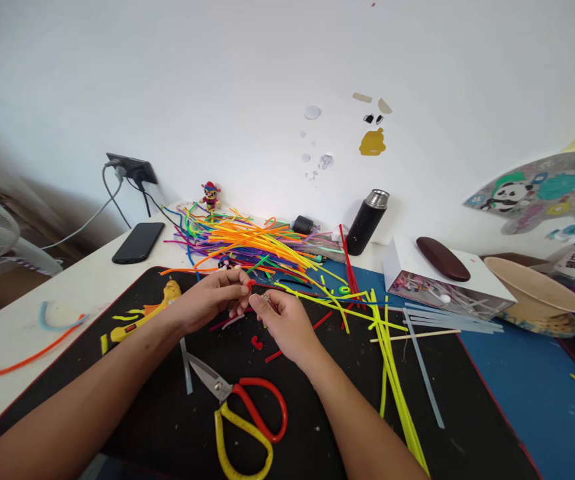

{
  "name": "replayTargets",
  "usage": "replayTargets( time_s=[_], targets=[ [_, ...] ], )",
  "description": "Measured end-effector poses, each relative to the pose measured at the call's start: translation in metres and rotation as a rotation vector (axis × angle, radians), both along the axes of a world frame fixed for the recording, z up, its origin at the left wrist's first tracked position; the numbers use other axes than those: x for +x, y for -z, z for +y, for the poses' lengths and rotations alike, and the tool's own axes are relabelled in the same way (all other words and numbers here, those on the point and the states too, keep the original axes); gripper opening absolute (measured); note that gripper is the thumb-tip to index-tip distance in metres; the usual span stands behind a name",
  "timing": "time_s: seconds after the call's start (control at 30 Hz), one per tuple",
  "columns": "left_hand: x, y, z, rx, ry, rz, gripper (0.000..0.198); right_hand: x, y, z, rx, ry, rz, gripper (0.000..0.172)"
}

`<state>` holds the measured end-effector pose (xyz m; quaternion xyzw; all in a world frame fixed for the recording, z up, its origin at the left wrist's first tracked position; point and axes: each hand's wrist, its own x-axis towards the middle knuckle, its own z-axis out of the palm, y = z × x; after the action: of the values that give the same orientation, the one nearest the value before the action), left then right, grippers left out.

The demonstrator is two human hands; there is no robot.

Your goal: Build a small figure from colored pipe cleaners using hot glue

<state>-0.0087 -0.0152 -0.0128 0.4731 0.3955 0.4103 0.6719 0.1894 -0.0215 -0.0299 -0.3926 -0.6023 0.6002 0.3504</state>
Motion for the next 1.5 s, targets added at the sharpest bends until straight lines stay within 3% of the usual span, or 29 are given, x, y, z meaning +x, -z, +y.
replayTargets(
  time_s=[0.3, 0.53, 1.13, 1.5],
  targets=[
    [0.001, -0.001, -0.001, 0.017, 0.075, 0.042, 0.028, -0.002, 0.000, -0.002, 0.281, 0.081, -0.336, 0.046],
    [0.000, -0.002, -0.002, 0.029, 0.098, 0.095, 0.025, -0.004, 0.005, -0.002, 0.298, 0.081, -0.408, 0.037],
    [-0.002, 0.005, 0.000, 0.052, 0.139, 0.157, 0.022, -0.010, 0.005, -0.008, 0.302, 0.089, -0.510, 0.034],
    [0.001, -0.001, -0.001, 0.033, 0.155, 0.189, 0.023, -0.011, 0.004, -0.008, 0.292, 0.073, -0.522, 0.031]
  ],
)
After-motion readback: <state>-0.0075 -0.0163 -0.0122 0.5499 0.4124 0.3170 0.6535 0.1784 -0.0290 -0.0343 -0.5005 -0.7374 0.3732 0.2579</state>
